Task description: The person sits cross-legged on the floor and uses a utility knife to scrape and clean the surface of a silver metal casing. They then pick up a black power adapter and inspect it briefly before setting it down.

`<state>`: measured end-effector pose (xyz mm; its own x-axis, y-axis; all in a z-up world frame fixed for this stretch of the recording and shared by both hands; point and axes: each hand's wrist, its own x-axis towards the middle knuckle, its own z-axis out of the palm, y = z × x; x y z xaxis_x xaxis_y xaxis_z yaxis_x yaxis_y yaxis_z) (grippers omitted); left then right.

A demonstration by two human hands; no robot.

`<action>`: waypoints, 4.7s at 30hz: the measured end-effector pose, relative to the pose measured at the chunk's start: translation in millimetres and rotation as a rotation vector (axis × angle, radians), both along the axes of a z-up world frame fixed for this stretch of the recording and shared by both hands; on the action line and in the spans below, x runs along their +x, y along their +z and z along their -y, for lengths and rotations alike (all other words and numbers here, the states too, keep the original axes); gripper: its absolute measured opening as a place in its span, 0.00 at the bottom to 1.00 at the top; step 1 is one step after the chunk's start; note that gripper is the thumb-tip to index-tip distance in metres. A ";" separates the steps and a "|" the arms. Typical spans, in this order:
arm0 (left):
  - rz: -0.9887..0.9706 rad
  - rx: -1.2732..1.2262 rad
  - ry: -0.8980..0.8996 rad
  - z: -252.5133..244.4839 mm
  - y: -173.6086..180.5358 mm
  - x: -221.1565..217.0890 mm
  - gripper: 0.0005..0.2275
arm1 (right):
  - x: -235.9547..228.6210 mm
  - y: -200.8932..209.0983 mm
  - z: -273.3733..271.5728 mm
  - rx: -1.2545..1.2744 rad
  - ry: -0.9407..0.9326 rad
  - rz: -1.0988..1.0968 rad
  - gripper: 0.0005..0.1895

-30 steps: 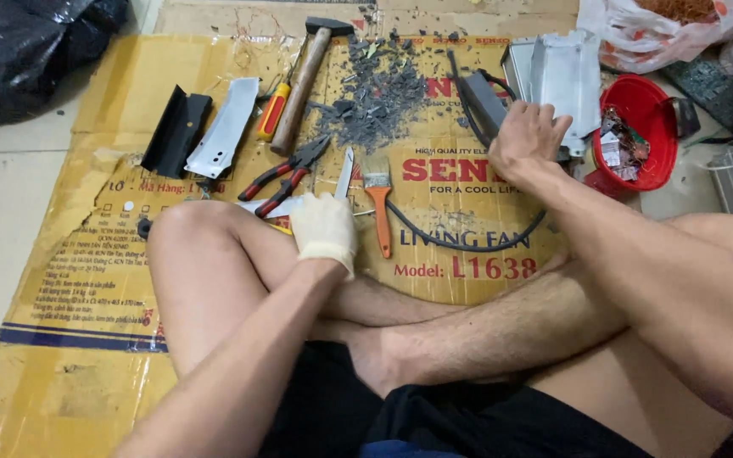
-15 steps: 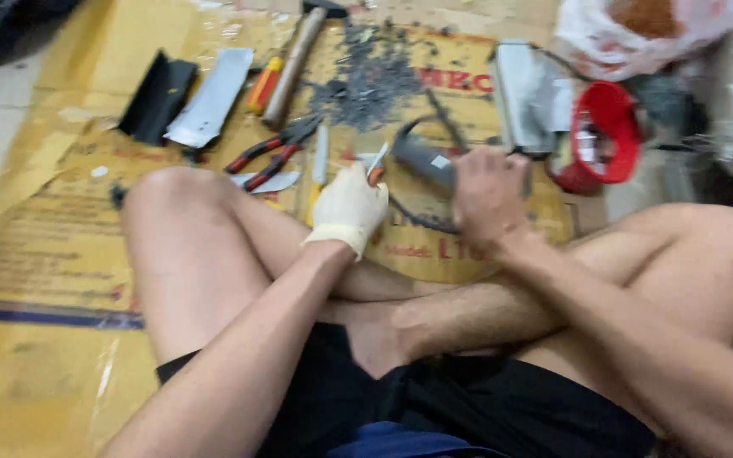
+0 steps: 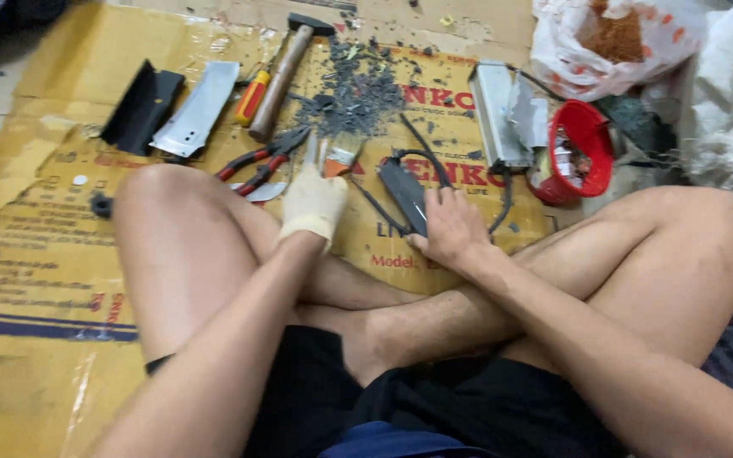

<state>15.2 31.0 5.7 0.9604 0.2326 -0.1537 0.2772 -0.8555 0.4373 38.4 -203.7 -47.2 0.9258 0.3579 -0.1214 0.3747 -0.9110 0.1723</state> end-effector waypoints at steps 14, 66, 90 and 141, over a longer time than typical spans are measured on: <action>-0.151 -0.097 -0.016 22.8 -35.4 -9.1 0.17 | 36.5 -33.9 40.0 0.123 -0.148 -0.153 0.41; 0.112 -0.245 0.124 0.3 -87.5 16.6 0.18 | 168.3 -196.5 338.1 -0.652 -0.110 -0.480 0.29; -0.122 -0.524 0.226 29.9 -58.8 -15.3 0.21 | 4.1 -13.9 -18.2 0.062 0.046 -0.143 0.41; -0.219 0.154 -0.285 6.4 -40.3 106.2 0.22 | -11.0 5.8 -31.4 0.624 -0.311 -0.238 0.47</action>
